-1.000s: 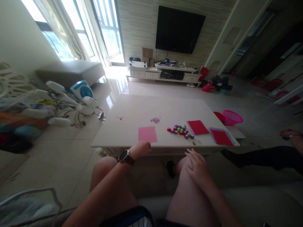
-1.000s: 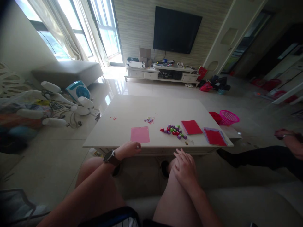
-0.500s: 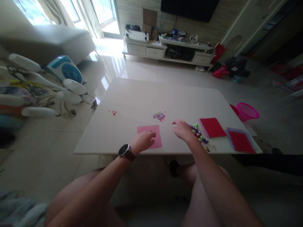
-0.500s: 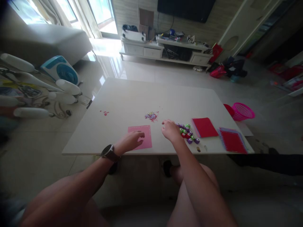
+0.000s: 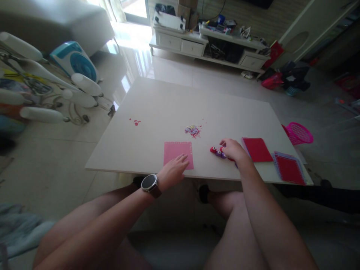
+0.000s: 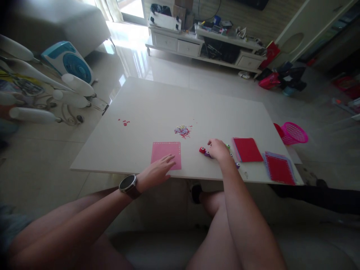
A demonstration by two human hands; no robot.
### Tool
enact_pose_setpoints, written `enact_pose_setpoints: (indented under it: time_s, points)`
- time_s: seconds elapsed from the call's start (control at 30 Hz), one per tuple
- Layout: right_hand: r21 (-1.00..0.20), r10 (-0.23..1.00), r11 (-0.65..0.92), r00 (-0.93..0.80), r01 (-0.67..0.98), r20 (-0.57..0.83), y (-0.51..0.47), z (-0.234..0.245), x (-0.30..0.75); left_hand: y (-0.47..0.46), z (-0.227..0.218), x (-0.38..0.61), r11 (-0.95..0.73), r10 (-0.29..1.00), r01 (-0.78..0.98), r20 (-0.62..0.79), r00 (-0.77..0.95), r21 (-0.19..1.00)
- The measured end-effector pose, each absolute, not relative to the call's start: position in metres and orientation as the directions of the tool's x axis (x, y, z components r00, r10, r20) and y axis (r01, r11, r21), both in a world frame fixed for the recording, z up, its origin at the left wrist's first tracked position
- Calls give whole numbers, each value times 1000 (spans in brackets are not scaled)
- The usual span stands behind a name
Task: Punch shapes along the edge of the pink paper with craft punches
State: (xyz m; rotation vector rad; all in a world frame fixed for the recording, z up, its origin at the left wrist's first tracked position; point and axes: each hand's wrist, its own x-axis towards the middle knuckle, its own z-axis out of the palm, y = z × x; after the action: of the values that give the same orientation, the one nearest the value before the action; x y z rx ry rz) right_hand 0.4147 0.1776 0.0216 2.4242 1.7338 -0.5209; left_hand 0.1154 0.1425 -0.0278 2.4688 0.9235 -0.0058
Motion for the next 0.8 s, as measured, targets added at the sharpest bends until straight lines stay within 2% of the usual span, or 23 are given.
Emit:
enact_pose_setpoints:
  time_s: [0.23,0.43,0.6,0.8]
  points:
    - [-114,879,-322,253,940,-405,170,10,427,136,-26,121,-633,629,661,-230,743,403]
    - [-145,908,-259,190,955,-372,169,-1,434,137,-36,121,-666,624,641,-186,759,381]
    - [-128,904,-186,119,974,-411,169,-9,434,138,-37,122,-684,606,627,-190,773,373]
    - [-131,874,-118,40,984,-484,170,-6,415,134,-26,127,-676,644,681,-223,732,282]
